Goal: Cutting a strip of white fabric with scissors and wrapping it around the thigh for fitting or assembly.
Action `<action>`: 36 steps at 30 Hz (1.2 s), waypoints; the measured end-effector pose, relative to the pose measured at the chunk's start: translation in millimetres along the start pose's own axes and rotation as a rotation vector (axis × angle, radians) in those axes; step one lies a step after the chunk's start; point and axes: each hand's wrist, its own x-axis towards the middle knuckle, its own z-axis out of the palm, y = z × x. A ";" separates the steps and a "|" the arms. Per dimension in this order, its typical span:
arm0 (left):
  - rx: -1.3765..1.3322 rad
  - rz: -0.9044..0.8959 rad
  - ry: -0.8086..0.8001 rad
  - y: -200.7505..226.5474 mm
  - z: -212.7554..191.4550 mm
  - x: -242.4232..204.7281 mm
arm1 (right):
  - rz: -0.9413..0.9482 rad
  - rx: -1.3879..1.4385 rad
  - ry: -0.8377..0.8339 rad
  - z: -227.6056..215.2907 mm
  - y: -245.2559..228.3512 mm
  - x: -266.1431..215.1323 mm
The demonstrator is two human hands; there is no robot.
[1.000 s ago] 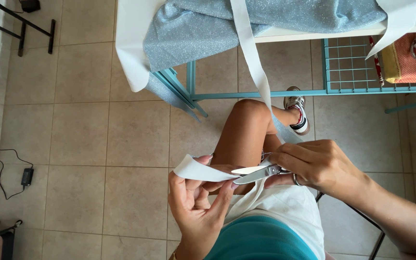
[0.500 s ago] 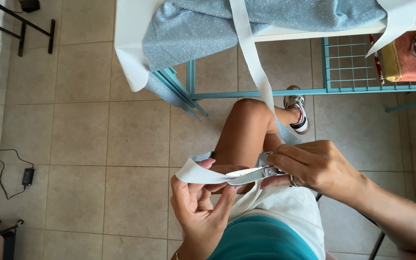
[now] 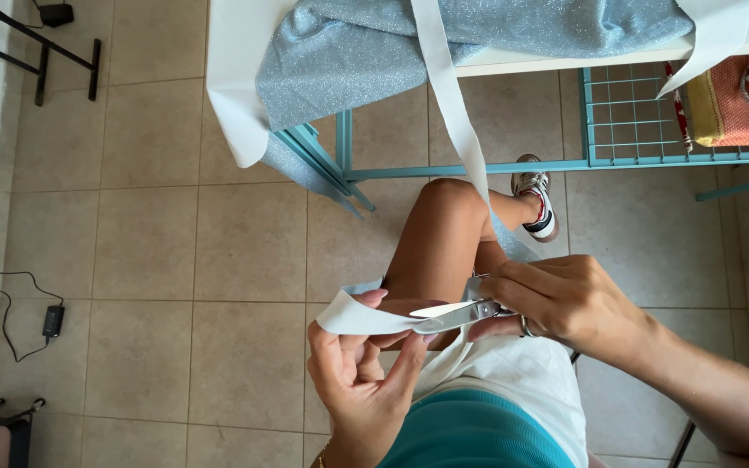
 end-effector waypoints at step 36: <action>-0.090 -0.186 0.441 -3.3 -29.5 29.0 | 0.484 0.470 0.500 -13.5 24.4 -16.5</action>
